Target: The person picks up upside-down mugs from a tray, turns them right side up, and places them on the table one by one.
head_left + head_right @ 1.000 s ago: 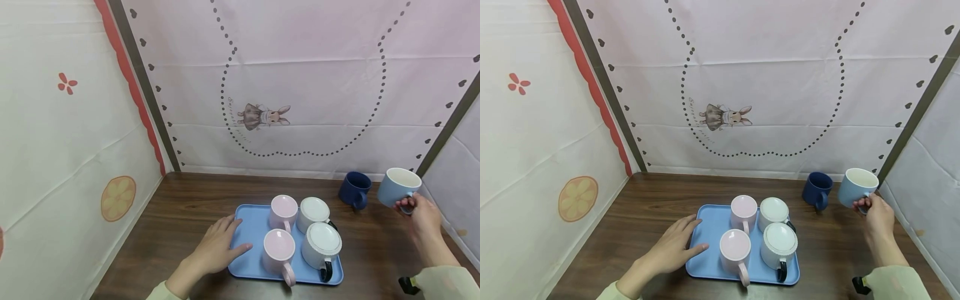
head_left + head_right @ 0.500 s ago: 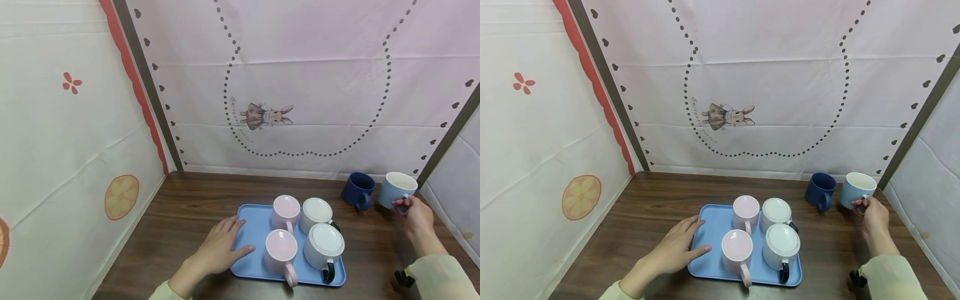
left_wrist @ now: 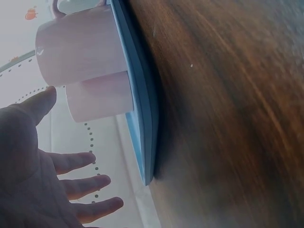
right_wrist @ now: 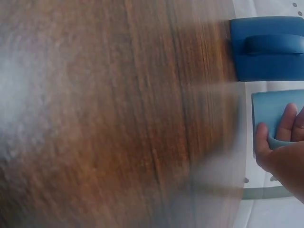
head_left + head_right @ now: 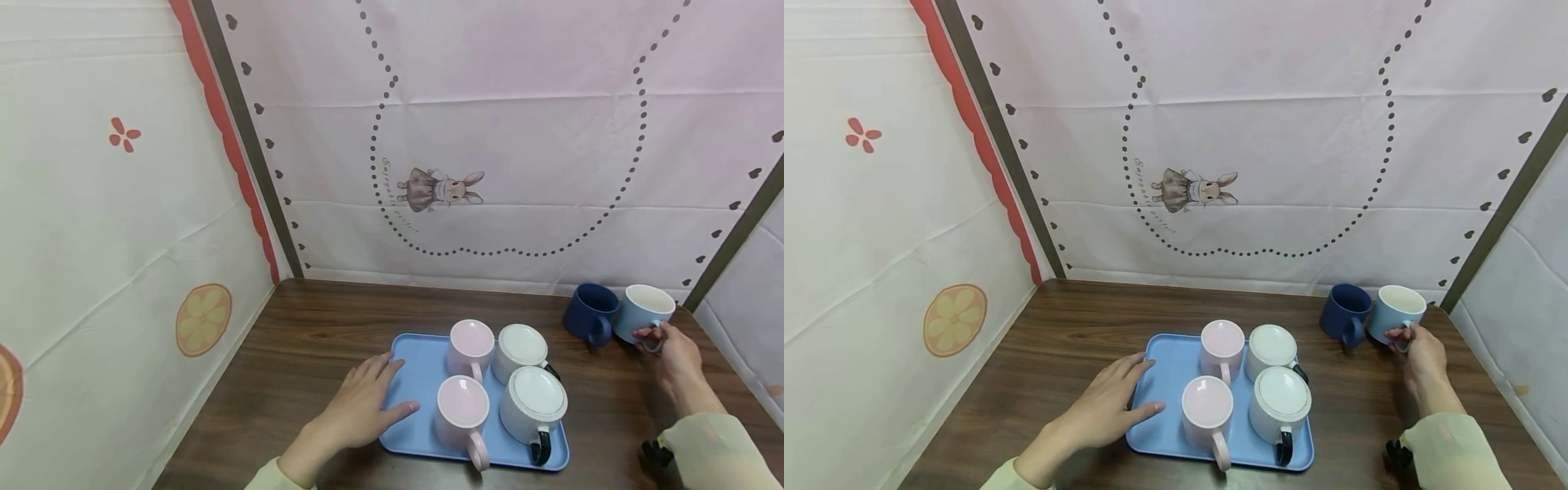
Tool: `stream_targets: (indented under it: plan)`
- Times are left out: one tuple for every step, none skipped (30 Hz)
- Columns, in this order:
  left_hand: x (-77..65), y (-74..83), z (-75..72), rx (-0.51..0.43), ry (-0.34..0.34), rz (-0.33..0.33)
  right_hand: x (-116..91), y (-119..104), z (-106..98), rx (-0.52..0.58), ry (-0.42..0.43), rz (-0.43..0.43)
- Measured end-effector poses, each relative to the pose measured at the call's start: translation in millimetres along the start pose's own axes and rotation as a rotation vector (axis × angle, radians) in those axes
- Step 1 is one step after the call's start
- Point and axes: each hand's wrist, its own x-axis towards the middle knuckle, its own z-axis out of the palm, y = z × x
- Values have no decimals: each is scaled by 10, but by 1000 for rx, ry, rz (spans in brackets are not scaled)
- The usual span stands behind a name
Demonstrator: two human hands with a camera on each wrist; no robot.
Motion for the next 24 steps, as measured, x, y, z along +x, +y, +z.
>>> stream_targets:
  plan:
    - [-3, 0, 1, 0, 0, 0, 5, 6, 3, -5, 1, 3]
    - [-4, -1, 3, 1, 1, 0, 10, 11, 4, -7, 1, 5]
    - [-5, -1, 5, 0, 3, 1, 12, 16, 6, -8, 2, 9]
    - [-5, -1, 6, 1, 3, 3, 15, 21, 6, -3, 0, 13]
    - [-5, -1, 7, 0, 4, 5, 15, 25, 6, 1, 0, 18]
    - [-4, -1, 8, -1, 4, 8, 17, 30, 1, 7, -2, 20]
    - [-4, -2, 9, 0, 6, 10, 21, 37, -6, 6, -4, 20]
    - [-3, -2, 9, 0, 6, 12, 24, 42, -15, 12, -6, 20]
    - [-3, -2, 10, 1, 7, 14, 26, 48, -25, 13, -8, 19]
    - [-4, -1, 9, 1, 7, 15, 30, 54, -35, 12, -10, 18]
    - [-5, -2, 10, 2, 8, 15, 33, 59, -47, 11, -13, 15]
    - [-7, -2, 10, 3, 9, 16, 38, 64, -58, 6, -15, 12]
    - [-9, -2, 11, 5, 10, 17, 42, 69, -68, 0, -17, 10]
    - [-10, -2, 11, 6, 11, 18, 45, 72, -77, -6, -20, 7]
    - [-10, -3, 13, 7, 13, 19, 49, 76, -84, -14, -23, 5]
    - [-9, -3, 15, 9, 14, 20, 54, 78, -92, -21, -29, 2]
    - [-7, -4, 18, 10, 15, 21, 59, 81, -100, -27, -35, 0]
    - [-5, -5, 21, 11, 16, 22, 63, 84, -107, -35, -40, 0]
    - [-3, -5, 25, 12, 16, 21, 69, 86, -114, -39, -48, 1]
    - [-1, -4, 26, 12, 15, 21, 75, 88, -122, -38, -57, 4]
    - [2, -5, 31, 12, 14, 19, 80, 89, -129, -38, -66, 6]
    - [1, -3, 31, 12, 12, 18, 85, 89, -135, -40, -71, 10]
    - [0, -2, 33, 13, 11, 17, 90, 89, -139, -41, -75, 14]
    - [-1, 0, 35, 14, 12, 16, 96, 88, -141, -42, -78, 17]
